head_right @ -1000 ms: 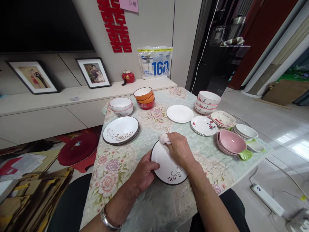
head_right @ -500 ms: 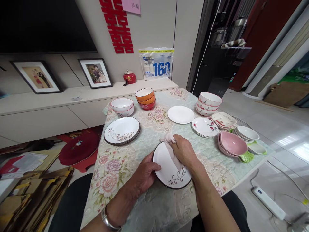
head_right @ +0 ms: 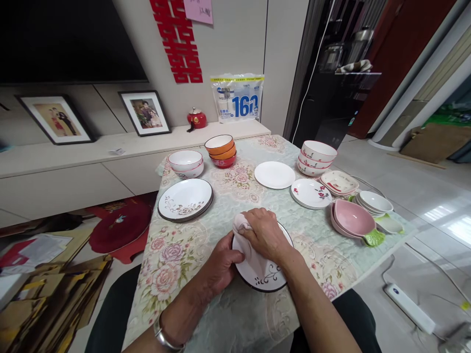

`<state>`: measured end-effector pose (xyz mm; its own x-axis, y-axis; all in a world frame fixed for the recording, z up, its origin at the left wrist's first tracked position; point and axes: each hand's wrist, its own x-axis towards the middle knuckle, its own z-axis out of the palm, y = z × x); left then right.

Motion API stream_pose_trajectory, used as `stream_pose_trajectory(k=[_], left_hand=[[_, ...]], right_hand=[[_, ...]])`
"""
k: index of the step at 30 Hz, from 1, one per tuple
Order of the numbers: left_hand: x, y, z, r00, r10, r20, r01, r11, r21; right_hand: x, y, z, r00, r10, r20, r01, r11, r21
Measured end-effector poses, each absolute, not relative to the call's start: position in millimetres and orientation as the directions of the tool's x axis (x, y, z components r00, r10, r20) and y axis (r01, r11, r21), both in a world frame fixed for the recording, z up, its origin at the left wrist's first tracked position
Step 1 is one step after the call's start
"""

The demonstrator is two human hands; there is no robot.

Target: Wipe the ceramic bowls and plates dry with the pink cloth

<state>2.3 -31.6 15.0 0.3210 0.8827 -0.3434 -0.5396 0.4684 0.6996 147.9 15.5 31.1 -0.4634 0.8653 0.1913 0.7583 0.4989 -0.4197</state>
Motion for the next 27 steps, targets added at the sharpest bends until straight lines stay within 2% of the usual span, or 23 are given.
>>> stream_pose_trajectory(k=[2, 8, 14, 21, 27], left_hand=[[2, -31, 13, 0.331, 0.884, -0.331, -0.538, 0.465, 0.704], [2, -30, 12, 0.342, 0.892, -0.295, -0.551, 0.445, 0.705], [2, -31, 10, 0.325, 0.899, -0.293, -0.578, 0.434, 0.691], [1, -31, 18, 0.187, 0.905, -0.382, -0.622, 0.41, 0.668], [2, -28, 14, 0.105, 0.904, -0.414, -0.686, 0.368, 0.627]], right_hand=[[149, 16, 32, -0.448, 0.876, 0.178, 0.769, 0.479, -0.424], [164, 20, 31, -0.233, 0.967, 0.102, 0.811, 0.251, -0.528], [167, 21, 25, -0.195, 0.975, 0.107, 0.803, 0.221, -0.554], [170, 25, 23, -0.125, 0.986, 0.113, 0.843, 0.166, -0.512], [176, 28, 18, -0.035, 0.995, 0.088, 0.901, 0.07, -0.429]])
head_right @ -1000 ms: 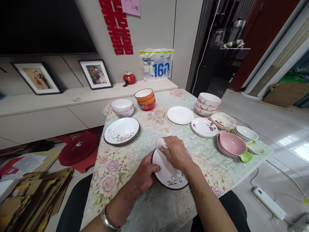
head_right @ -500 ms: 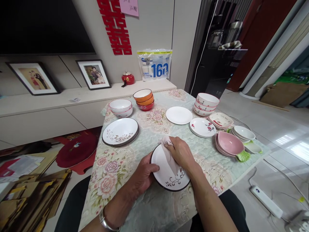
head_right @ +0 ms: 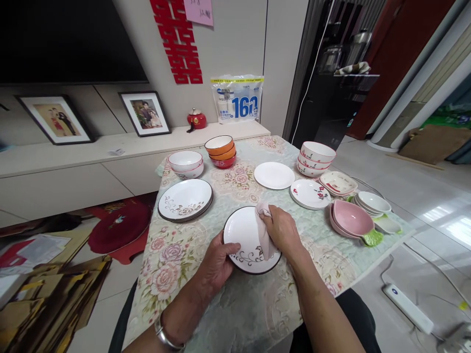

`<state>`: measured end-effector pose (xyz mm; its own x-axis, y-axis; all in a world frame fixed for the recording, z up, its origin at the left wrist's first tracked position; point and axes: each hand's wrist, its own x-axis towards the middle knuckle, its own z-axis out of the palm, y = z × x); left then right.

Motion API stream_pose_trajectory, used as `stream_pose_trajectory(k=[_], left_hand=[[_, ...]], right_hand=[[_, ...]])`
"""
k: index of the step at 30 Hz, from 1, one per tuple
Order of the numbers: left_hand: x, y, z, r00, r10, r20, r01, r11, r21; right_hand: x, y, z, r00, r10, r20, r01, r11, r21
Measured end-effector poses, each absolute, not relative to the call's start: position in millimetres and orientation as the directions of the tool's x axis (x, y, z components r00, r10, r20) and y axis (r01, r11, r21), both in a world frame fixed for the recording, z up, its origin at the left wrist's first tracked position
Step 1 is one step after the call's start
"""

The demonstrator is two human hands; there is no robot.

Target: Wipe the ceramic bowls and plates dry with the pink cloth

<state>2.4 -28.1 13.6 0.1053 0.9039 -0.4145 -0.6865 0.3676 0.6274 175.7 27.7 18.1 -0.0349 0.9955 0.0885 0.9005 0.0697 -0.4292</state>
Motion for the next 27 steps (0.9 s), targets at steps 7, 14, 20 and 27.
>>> stream_pose_trajectory(k=[7, 14, 20, 27], left_hand=[[3, -30, 10, 0.229, 0.903, -0.363, -0.67, 0.416, 0.615], [6, -33, 12, 0.27, 0.886, -0.377, -0.623, 0.459, 0.633], [5, -32, 13, 0.307, 0.882, -0.358, -0.628, 0.47, 0.62], [5, -30, 17, 0.268, 0.884, -0.384, -0.622, 0.463, 0.632]], right_hand=[[165, 23, 22, -0.151, 0.974, 0.168, 0.877, 0.211, -0.432], [136, 9, 31, -0.454, 0.854, 0.253, 0.784, 0.518, -0.342], [157, 19, 28, -0.244, 0.95, 0.194, 0.893, 0.298, -0.338], [166, 19, 21, -0.05, 0.954, 0.296, 0.962, 0.125, -0.243]])
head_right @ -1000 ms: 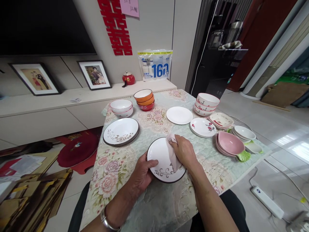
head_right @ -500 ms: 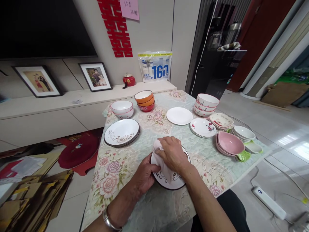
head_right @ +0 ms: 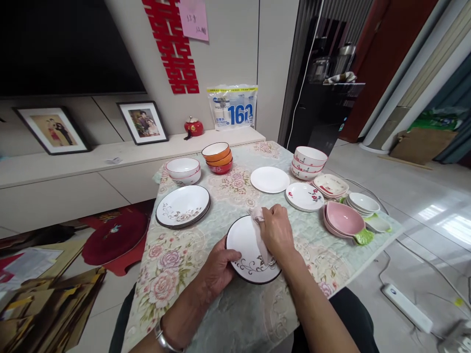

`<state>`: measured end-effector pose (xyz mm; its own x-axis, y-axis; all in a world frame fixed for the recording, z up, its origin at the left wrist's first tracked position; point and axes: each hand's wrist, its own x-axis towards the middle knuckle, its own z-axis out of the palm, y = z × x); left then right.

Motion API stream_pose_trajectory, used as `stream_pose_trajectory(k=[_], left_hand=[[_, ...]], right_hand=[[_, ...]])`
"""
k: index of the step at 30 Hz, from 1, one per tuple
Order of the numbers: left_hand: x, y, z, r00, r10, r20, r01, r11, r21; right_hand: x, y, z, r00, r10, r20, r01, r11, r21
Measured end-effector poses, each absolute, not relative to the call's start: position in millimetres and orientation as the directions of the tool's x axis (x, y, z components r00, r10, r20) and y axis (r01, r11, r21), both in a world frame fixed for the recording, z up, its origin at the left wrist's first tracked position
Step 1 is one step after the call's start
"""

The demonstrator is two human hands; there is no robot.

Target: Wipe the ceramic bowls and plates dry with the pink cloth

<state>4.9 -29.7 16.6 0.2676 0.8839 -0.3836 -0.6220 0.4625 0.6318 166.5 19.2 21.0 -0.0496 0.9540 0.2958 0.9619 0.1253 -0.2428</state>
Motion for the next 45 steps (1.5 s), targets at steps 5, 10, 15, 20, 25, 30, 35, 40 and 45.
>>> stream_pose_trajectory(k=[5, 10, 15, 20, 25, 30, 35, 40, 45], left_hand=[[5, -30, 14, 0.284, 0.893, -0.349, -0.614, 0.449, 0.649], [4, -28, 9, 0.271, 0.899, -0.345, -0.601, 0.438, 0.669], [4, -28, 14, 0.275, 0.883, -0.381, -0.616, 0.466, 0.635], [4, -29, 14, 0.284, 0.889, -0.36, -0.612, 0.457, 0.645], [3, -29, 12, 0.28, 0.904, -0.324, -0.591, 0.429, 0.683], [1, -29, 13, 0.282, 0.887, -0.366, -0.609, 0.46, 0.646], [3, -30, 14, 0.286, 0.893, -0.348, -0.605, 0.45, 0.657], [3, -29, 12, 0.276, 0.909, -0.312, -0.591, 0.417, 0.69], [0, -29, 10, 0.323, 0.885, -0.336, -0.601, 0.466, 0.65]], right_hand=[[142, 9, 20, -0.189, 0.927, 0.323, 0.877, 0.307, -0.369], [139, 7, 25, -0.484, 0.838, 0.252, 0.662, 0.539, -0.521], [159, 17, 21, -0.183, 0.955, 0.232, 0.851, 0.272, -0.449], [147, 9, 20, -0.14, 0.937, 0.319, 0.874, 0.269, -0.406], [136, 3, 29, -0.513, 0.819, 0.256, 0.621, 0.56, -0.548], [160, 15, 28, -0.188, 0.963, 0.192, 0.868, 0.254, -0.426], [147, 9, 26, -0.182, 0.951, 0.25, 0.862, 0.276, -0.425], [130, 3, 29, -0.482, 0.847, 0.223, 0.679, 0.522, -0.517], [154, 15, 31, -0.155, 0.969, 0.19, 0.903, 0.217, -0.37]])
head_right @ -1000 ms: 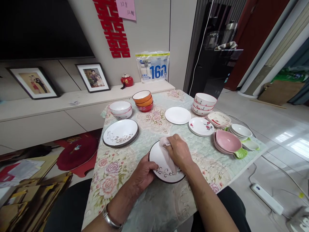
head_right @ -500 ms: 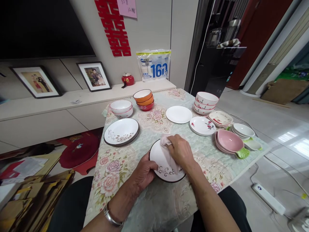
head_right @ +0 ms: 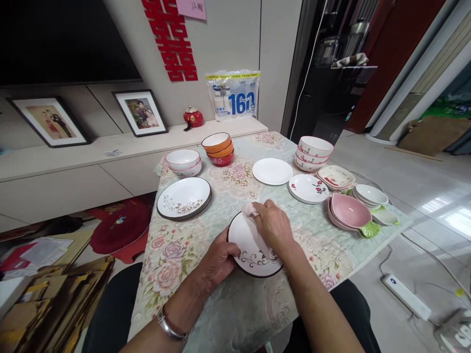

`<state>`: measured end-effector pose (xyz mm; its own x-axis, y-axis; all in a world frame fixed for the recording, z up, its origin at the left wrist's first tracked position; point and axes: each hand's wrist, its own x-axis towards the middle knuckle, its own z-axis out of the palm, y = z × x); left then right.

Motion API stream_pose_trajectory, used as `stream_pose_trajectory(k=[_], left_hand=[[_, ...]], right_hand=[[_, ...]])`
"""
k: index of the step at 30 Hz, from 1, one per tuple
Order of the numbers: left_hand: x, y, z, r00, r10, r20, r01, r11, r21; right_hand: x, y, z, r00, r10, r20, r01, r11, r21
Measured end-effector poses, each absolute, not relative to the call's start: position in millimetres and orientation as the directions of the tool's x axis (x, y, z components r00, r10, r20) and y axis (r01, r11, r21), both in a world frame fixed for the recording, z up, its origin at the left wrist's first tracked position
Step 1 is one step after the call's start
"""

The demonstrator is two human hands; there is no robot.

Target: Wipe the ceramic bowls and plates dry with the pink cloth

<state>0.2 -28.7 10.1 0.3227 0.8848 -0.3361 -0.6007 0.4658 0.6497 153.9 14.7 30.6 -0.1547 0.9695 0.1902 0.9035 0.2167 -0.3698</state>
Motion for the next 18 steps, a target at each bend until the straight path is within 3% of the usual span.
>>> stream_pose_trajectory(k=[5, 12, 18], left_hand=[[0, -28, 11, 0.315, 0.889, -0.332, -0.617, 0.458, 0.64], [1, -27, 10, 0.157, 0.933, -0.324, -0.683, 0.34, 0.647], [4, -28, 13, 0.201, 0.921, -0.334, -0.666, 0.378, 0.643]], right_hand=[[173, 24, 29, -0.187, 0.961, 0.202, 0.91, 0.247, -0.334], [178, 27, 24, -0.062, 0.994, 0.085, 0.97, 0.08, -0.23], [163, 22, 26, -0.033, 0.961, 0.276, 0.968, 0.1, -0.231]])
